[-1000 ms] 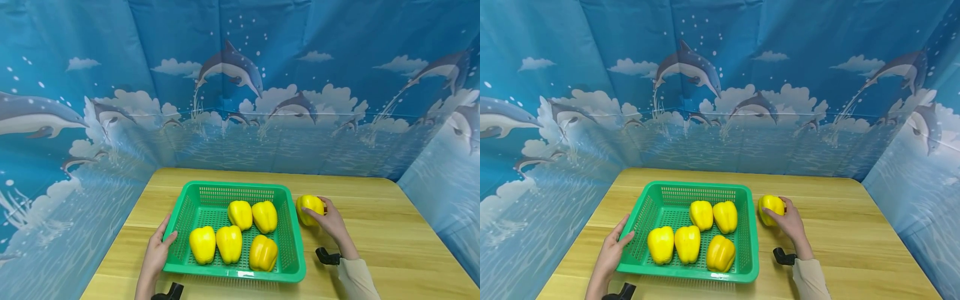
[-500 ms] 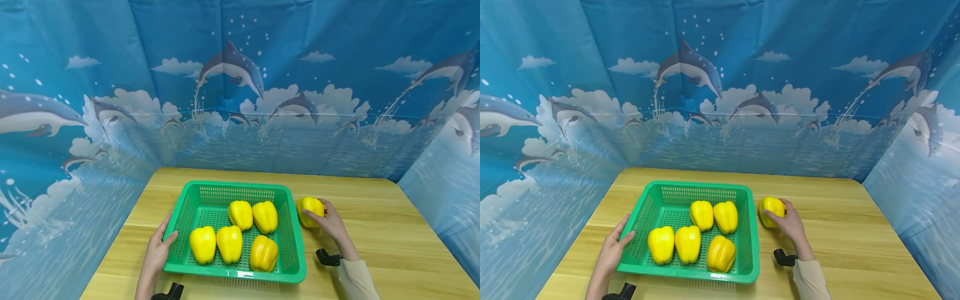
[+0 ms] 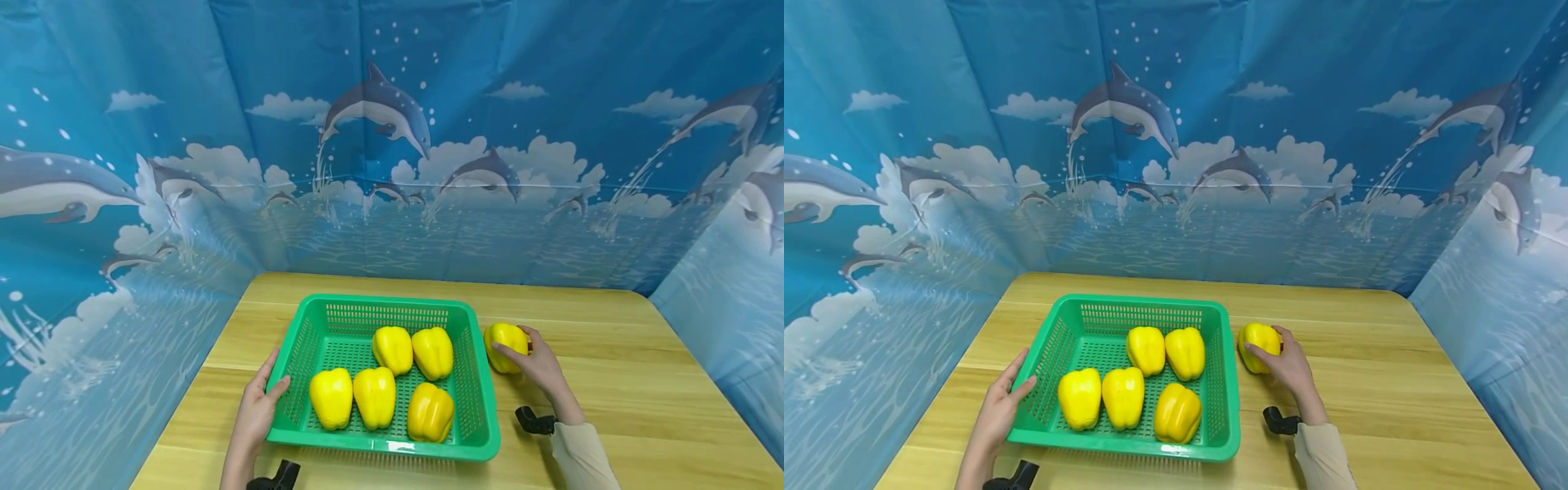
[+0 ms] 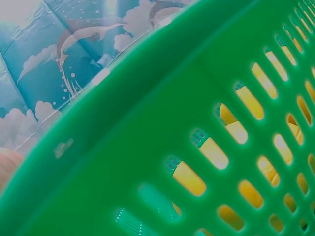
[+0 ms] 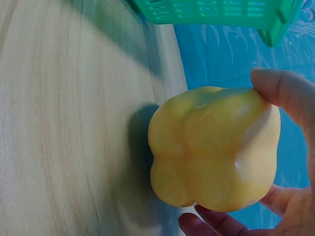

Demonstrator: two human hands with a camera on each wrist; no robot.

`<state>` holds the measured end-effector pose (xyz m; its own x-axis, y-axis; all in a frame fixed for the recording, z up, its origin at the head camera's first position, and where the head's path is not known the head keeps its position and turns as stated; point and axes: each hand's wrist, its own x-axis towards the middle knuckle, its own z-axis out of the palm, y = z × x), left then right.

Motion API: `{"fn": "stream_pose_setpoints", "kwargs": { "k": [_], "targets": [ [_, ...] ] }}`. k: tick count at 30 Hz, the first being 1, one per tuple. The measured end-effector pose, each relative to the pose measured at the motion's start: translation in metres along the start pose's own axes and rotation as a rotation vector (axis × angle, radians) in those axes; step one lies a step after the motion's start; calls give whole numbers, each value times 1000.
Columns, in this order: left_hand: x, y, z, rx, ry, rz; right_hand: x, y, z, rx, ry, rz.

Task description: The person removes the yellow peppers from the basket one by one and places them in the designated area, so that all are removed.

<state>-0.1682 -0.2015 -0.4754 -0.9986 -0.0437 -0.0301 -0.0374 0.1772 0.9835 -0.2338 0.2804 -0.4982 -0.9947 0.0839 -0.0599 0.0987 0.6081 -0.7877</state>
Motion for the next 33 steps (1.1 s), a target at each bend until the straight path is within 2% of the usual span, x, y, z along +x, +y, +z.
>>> {"fn": "stream_pose_setpoints", "kwargs": {
  "k": [33],
  "targets": [
    [-1, 0, -2, 12, -1, 2, 2, -2, 6, -18, 4, -38]
  ]
}}
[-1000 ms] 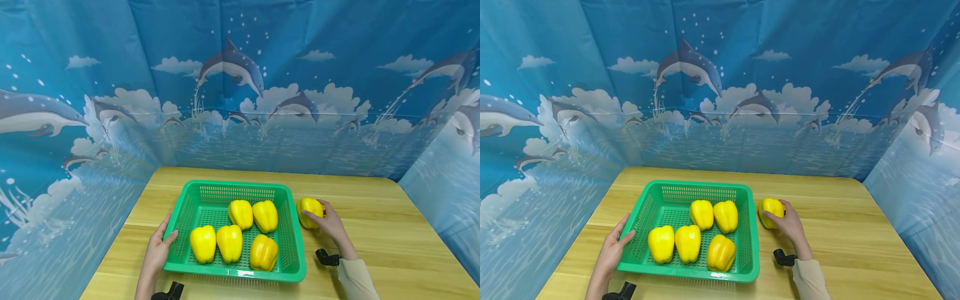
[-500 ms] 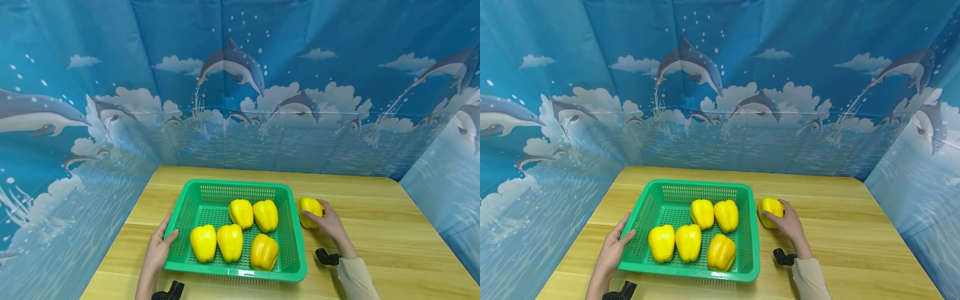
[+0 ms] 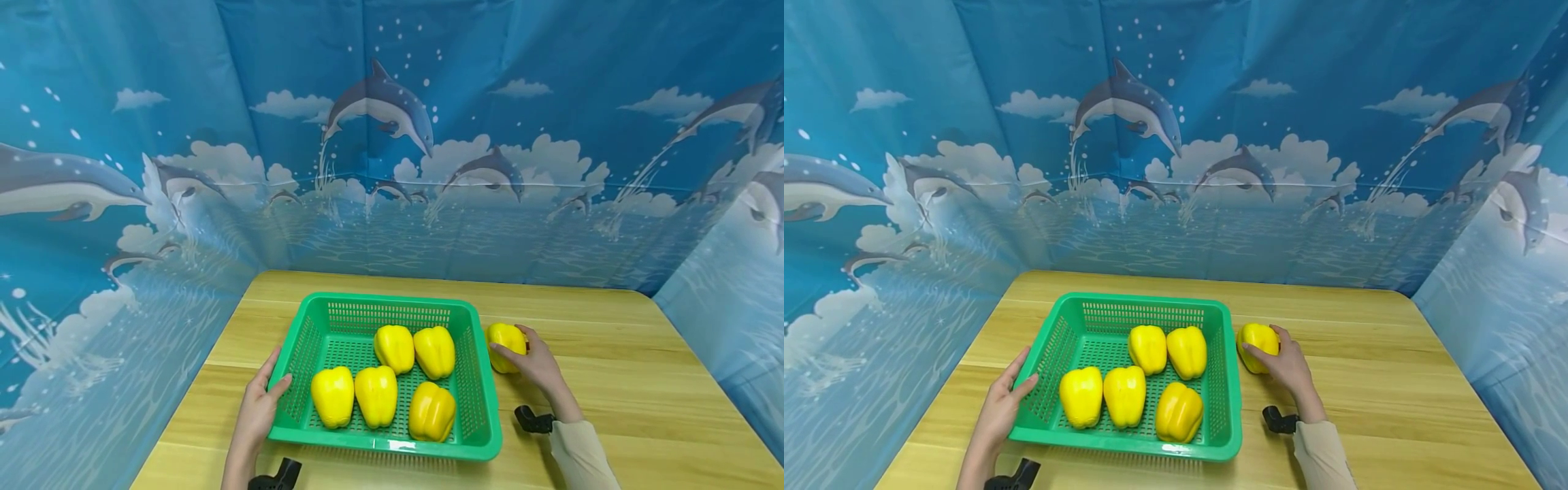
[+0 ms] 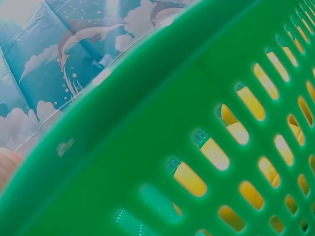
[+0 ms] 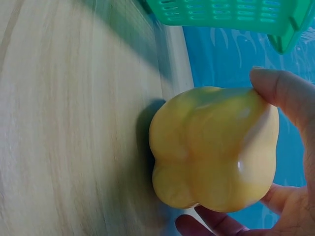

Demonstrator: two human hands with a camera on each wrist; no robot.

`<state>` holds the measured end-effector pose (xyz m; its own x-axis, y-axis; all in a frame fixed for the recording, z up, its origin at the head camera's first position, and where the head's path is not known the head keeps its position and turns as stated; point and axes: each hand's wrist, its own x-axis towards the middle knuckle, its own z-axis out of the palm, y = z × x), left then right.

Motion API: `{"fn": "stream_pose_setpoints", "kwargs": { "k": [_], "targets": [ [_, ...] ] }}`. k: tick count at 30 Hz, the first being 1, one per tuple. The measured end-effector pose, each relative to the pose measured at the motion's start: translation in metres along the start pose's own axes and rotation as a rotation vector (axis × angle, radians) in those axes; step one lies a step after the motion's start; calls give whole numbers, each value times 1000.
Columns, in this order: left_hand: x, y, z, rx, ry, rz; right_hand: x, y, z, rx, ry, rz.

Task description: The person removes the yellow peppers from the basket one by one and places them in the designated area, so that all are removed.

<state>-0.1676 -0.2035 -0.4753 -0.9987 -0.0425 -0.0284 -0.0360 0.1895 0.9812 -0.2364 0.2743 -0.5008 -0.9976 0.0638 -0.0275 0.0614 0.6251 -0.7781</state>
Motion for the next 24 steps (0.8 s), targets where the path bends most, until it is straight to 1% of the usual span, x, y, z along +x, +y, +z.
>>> {"fn": "stream_pose_setpoints", "kwargs": {
  "k": [7, 14, 17, 24],
  "targets": [
    [0, 0, 0, -24, -2, 6, -1, -2, 1, -23, 2, -10],
    [0, 0, 0, -18, -9, -6, -3, -4, 1, -23, -8, -2],
    [0, 0, 0, -22, -12, 0, -3, -4, 1, -24, -12, 2],
    [0, 1, 0, -13, -5, -4, -3, -4, 2, -14, -26, 15]
  ]
}}
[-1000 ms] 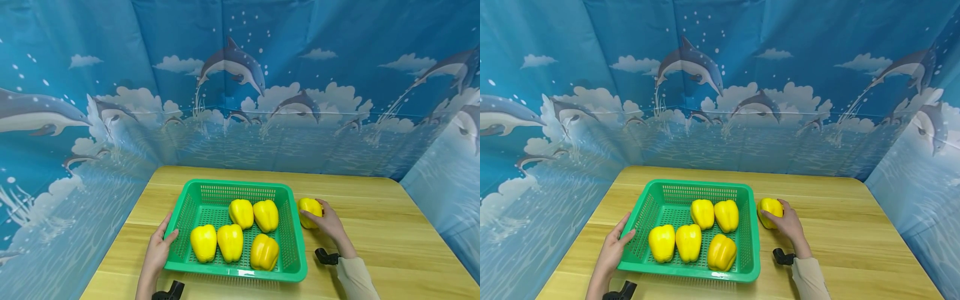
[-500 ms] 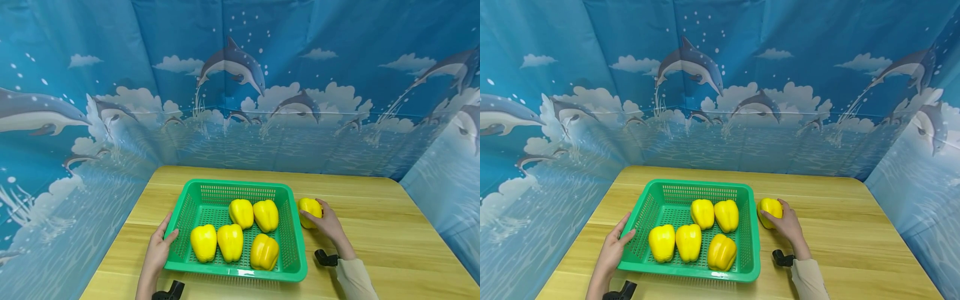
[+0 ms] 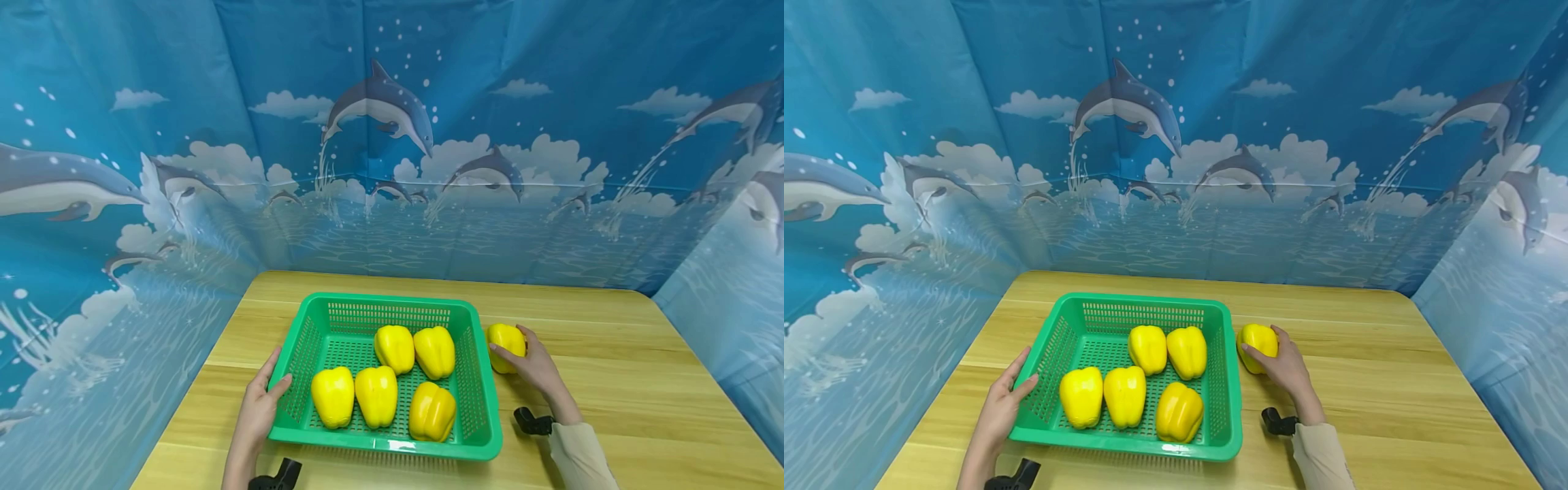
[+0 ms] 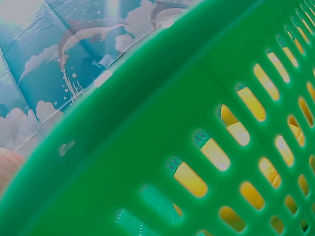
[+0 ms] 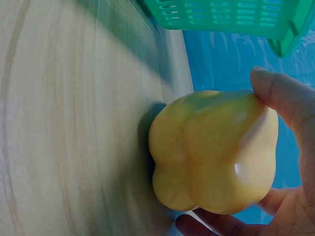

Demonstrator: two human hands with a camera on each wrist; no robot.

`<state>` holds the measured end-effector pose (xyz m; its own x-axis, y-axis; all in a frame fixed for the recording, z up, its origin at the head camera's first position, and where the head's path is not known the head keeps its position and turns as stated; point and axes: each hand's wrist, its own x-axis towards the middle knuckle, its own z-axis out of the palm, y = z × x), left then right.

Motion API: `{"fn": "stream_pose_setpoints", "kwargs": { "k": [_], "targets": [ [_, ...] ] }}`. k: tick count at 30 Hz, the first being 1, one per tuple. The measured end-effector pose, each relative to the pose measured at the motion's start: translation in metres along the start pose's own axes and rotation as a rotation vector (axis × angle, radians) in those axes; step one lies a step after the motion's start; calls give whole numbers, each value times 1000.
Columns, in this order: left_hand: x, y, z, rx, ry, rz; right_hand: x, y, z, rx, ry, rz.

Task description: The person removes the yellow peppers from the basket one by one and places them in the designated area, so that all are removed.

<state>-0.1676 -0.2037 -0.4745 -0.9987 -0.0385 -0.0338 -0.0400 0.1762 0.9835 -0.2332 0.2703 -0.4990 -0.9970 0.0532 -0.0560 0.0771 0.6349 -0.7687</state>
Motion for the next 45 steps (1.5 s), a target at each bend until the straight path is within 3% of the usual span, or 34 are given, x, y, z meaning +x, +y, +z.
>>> {"fn": "stream_pose_setpoints", "kwargs": {
  "k": [45],
  "targets": [
    [-1, -1, -1, 15, 1, 38, 1, 3, 2, 5, 7, -10]
  ]
}}
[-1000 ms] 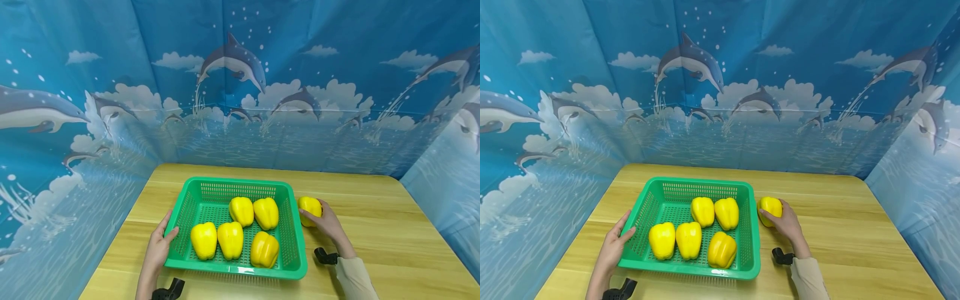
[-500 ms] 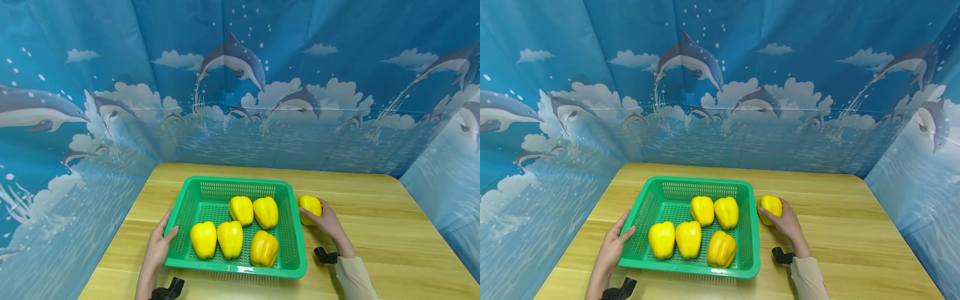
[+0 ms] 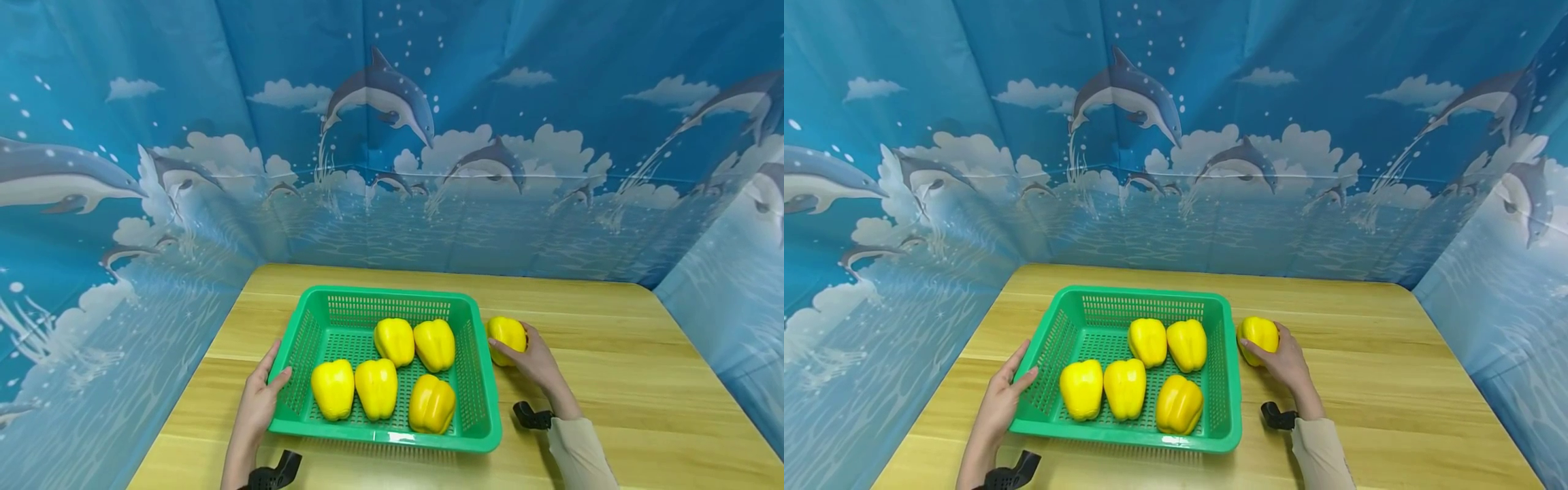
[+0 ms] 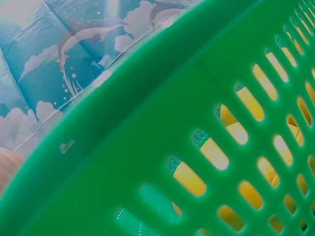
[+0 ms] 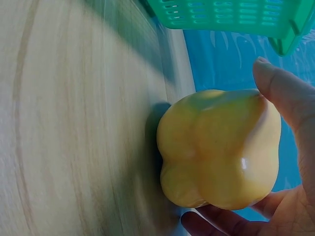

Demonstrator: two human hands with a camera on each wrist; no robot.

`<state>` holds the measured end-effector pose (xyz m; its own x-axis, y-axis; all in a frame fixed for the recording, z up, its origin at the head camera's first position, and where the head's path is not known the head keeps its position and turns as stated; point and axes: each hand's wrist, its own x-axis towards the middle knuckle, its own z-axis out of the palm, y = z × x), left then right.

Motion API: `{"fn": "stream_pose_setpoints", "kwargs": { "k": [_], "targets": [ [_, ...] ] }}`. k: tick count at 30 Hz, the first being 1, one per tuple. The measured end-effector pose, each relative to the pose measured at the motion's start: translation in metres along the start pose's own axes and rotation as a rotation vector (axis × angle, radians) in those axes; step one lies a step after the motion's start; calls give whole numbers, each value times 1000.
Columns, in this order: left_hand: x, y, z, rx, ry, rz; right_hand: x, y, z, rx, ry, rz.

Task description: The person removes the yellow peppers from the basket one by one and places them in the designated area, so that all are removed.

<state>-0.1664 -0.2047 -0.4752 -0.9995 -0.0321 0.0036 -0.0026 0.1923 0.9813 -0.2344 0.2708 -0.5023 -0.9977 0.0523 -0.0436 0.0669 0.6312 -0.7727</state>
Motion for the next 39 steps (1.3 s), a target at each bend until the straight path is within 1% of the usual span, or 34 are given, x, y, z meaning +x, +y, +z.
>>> {"fn": "stream_pose_setpoints", "kwargs": {
  "k": [5, 12, 17, 30, 39],
  "targets": [
    [0, 1, 1, 2, 3, -1, 1, 2, 0, -8, 4, -6],
    [-1, 1, 0, 0, -8, -4, 1, 5, 1, -10, 11, -10],
    [-1, 1, 0, 3, -1, -6, -1, 5, 2, -3, 18, -20],
    [1, 3, 0, -7, -1, -29, -3, 7, 2, 6, 21, -38],
    [0, 5, 0, -4, -7, -11, -10, 6, 0, 45, -1, -28]
  ]
}}
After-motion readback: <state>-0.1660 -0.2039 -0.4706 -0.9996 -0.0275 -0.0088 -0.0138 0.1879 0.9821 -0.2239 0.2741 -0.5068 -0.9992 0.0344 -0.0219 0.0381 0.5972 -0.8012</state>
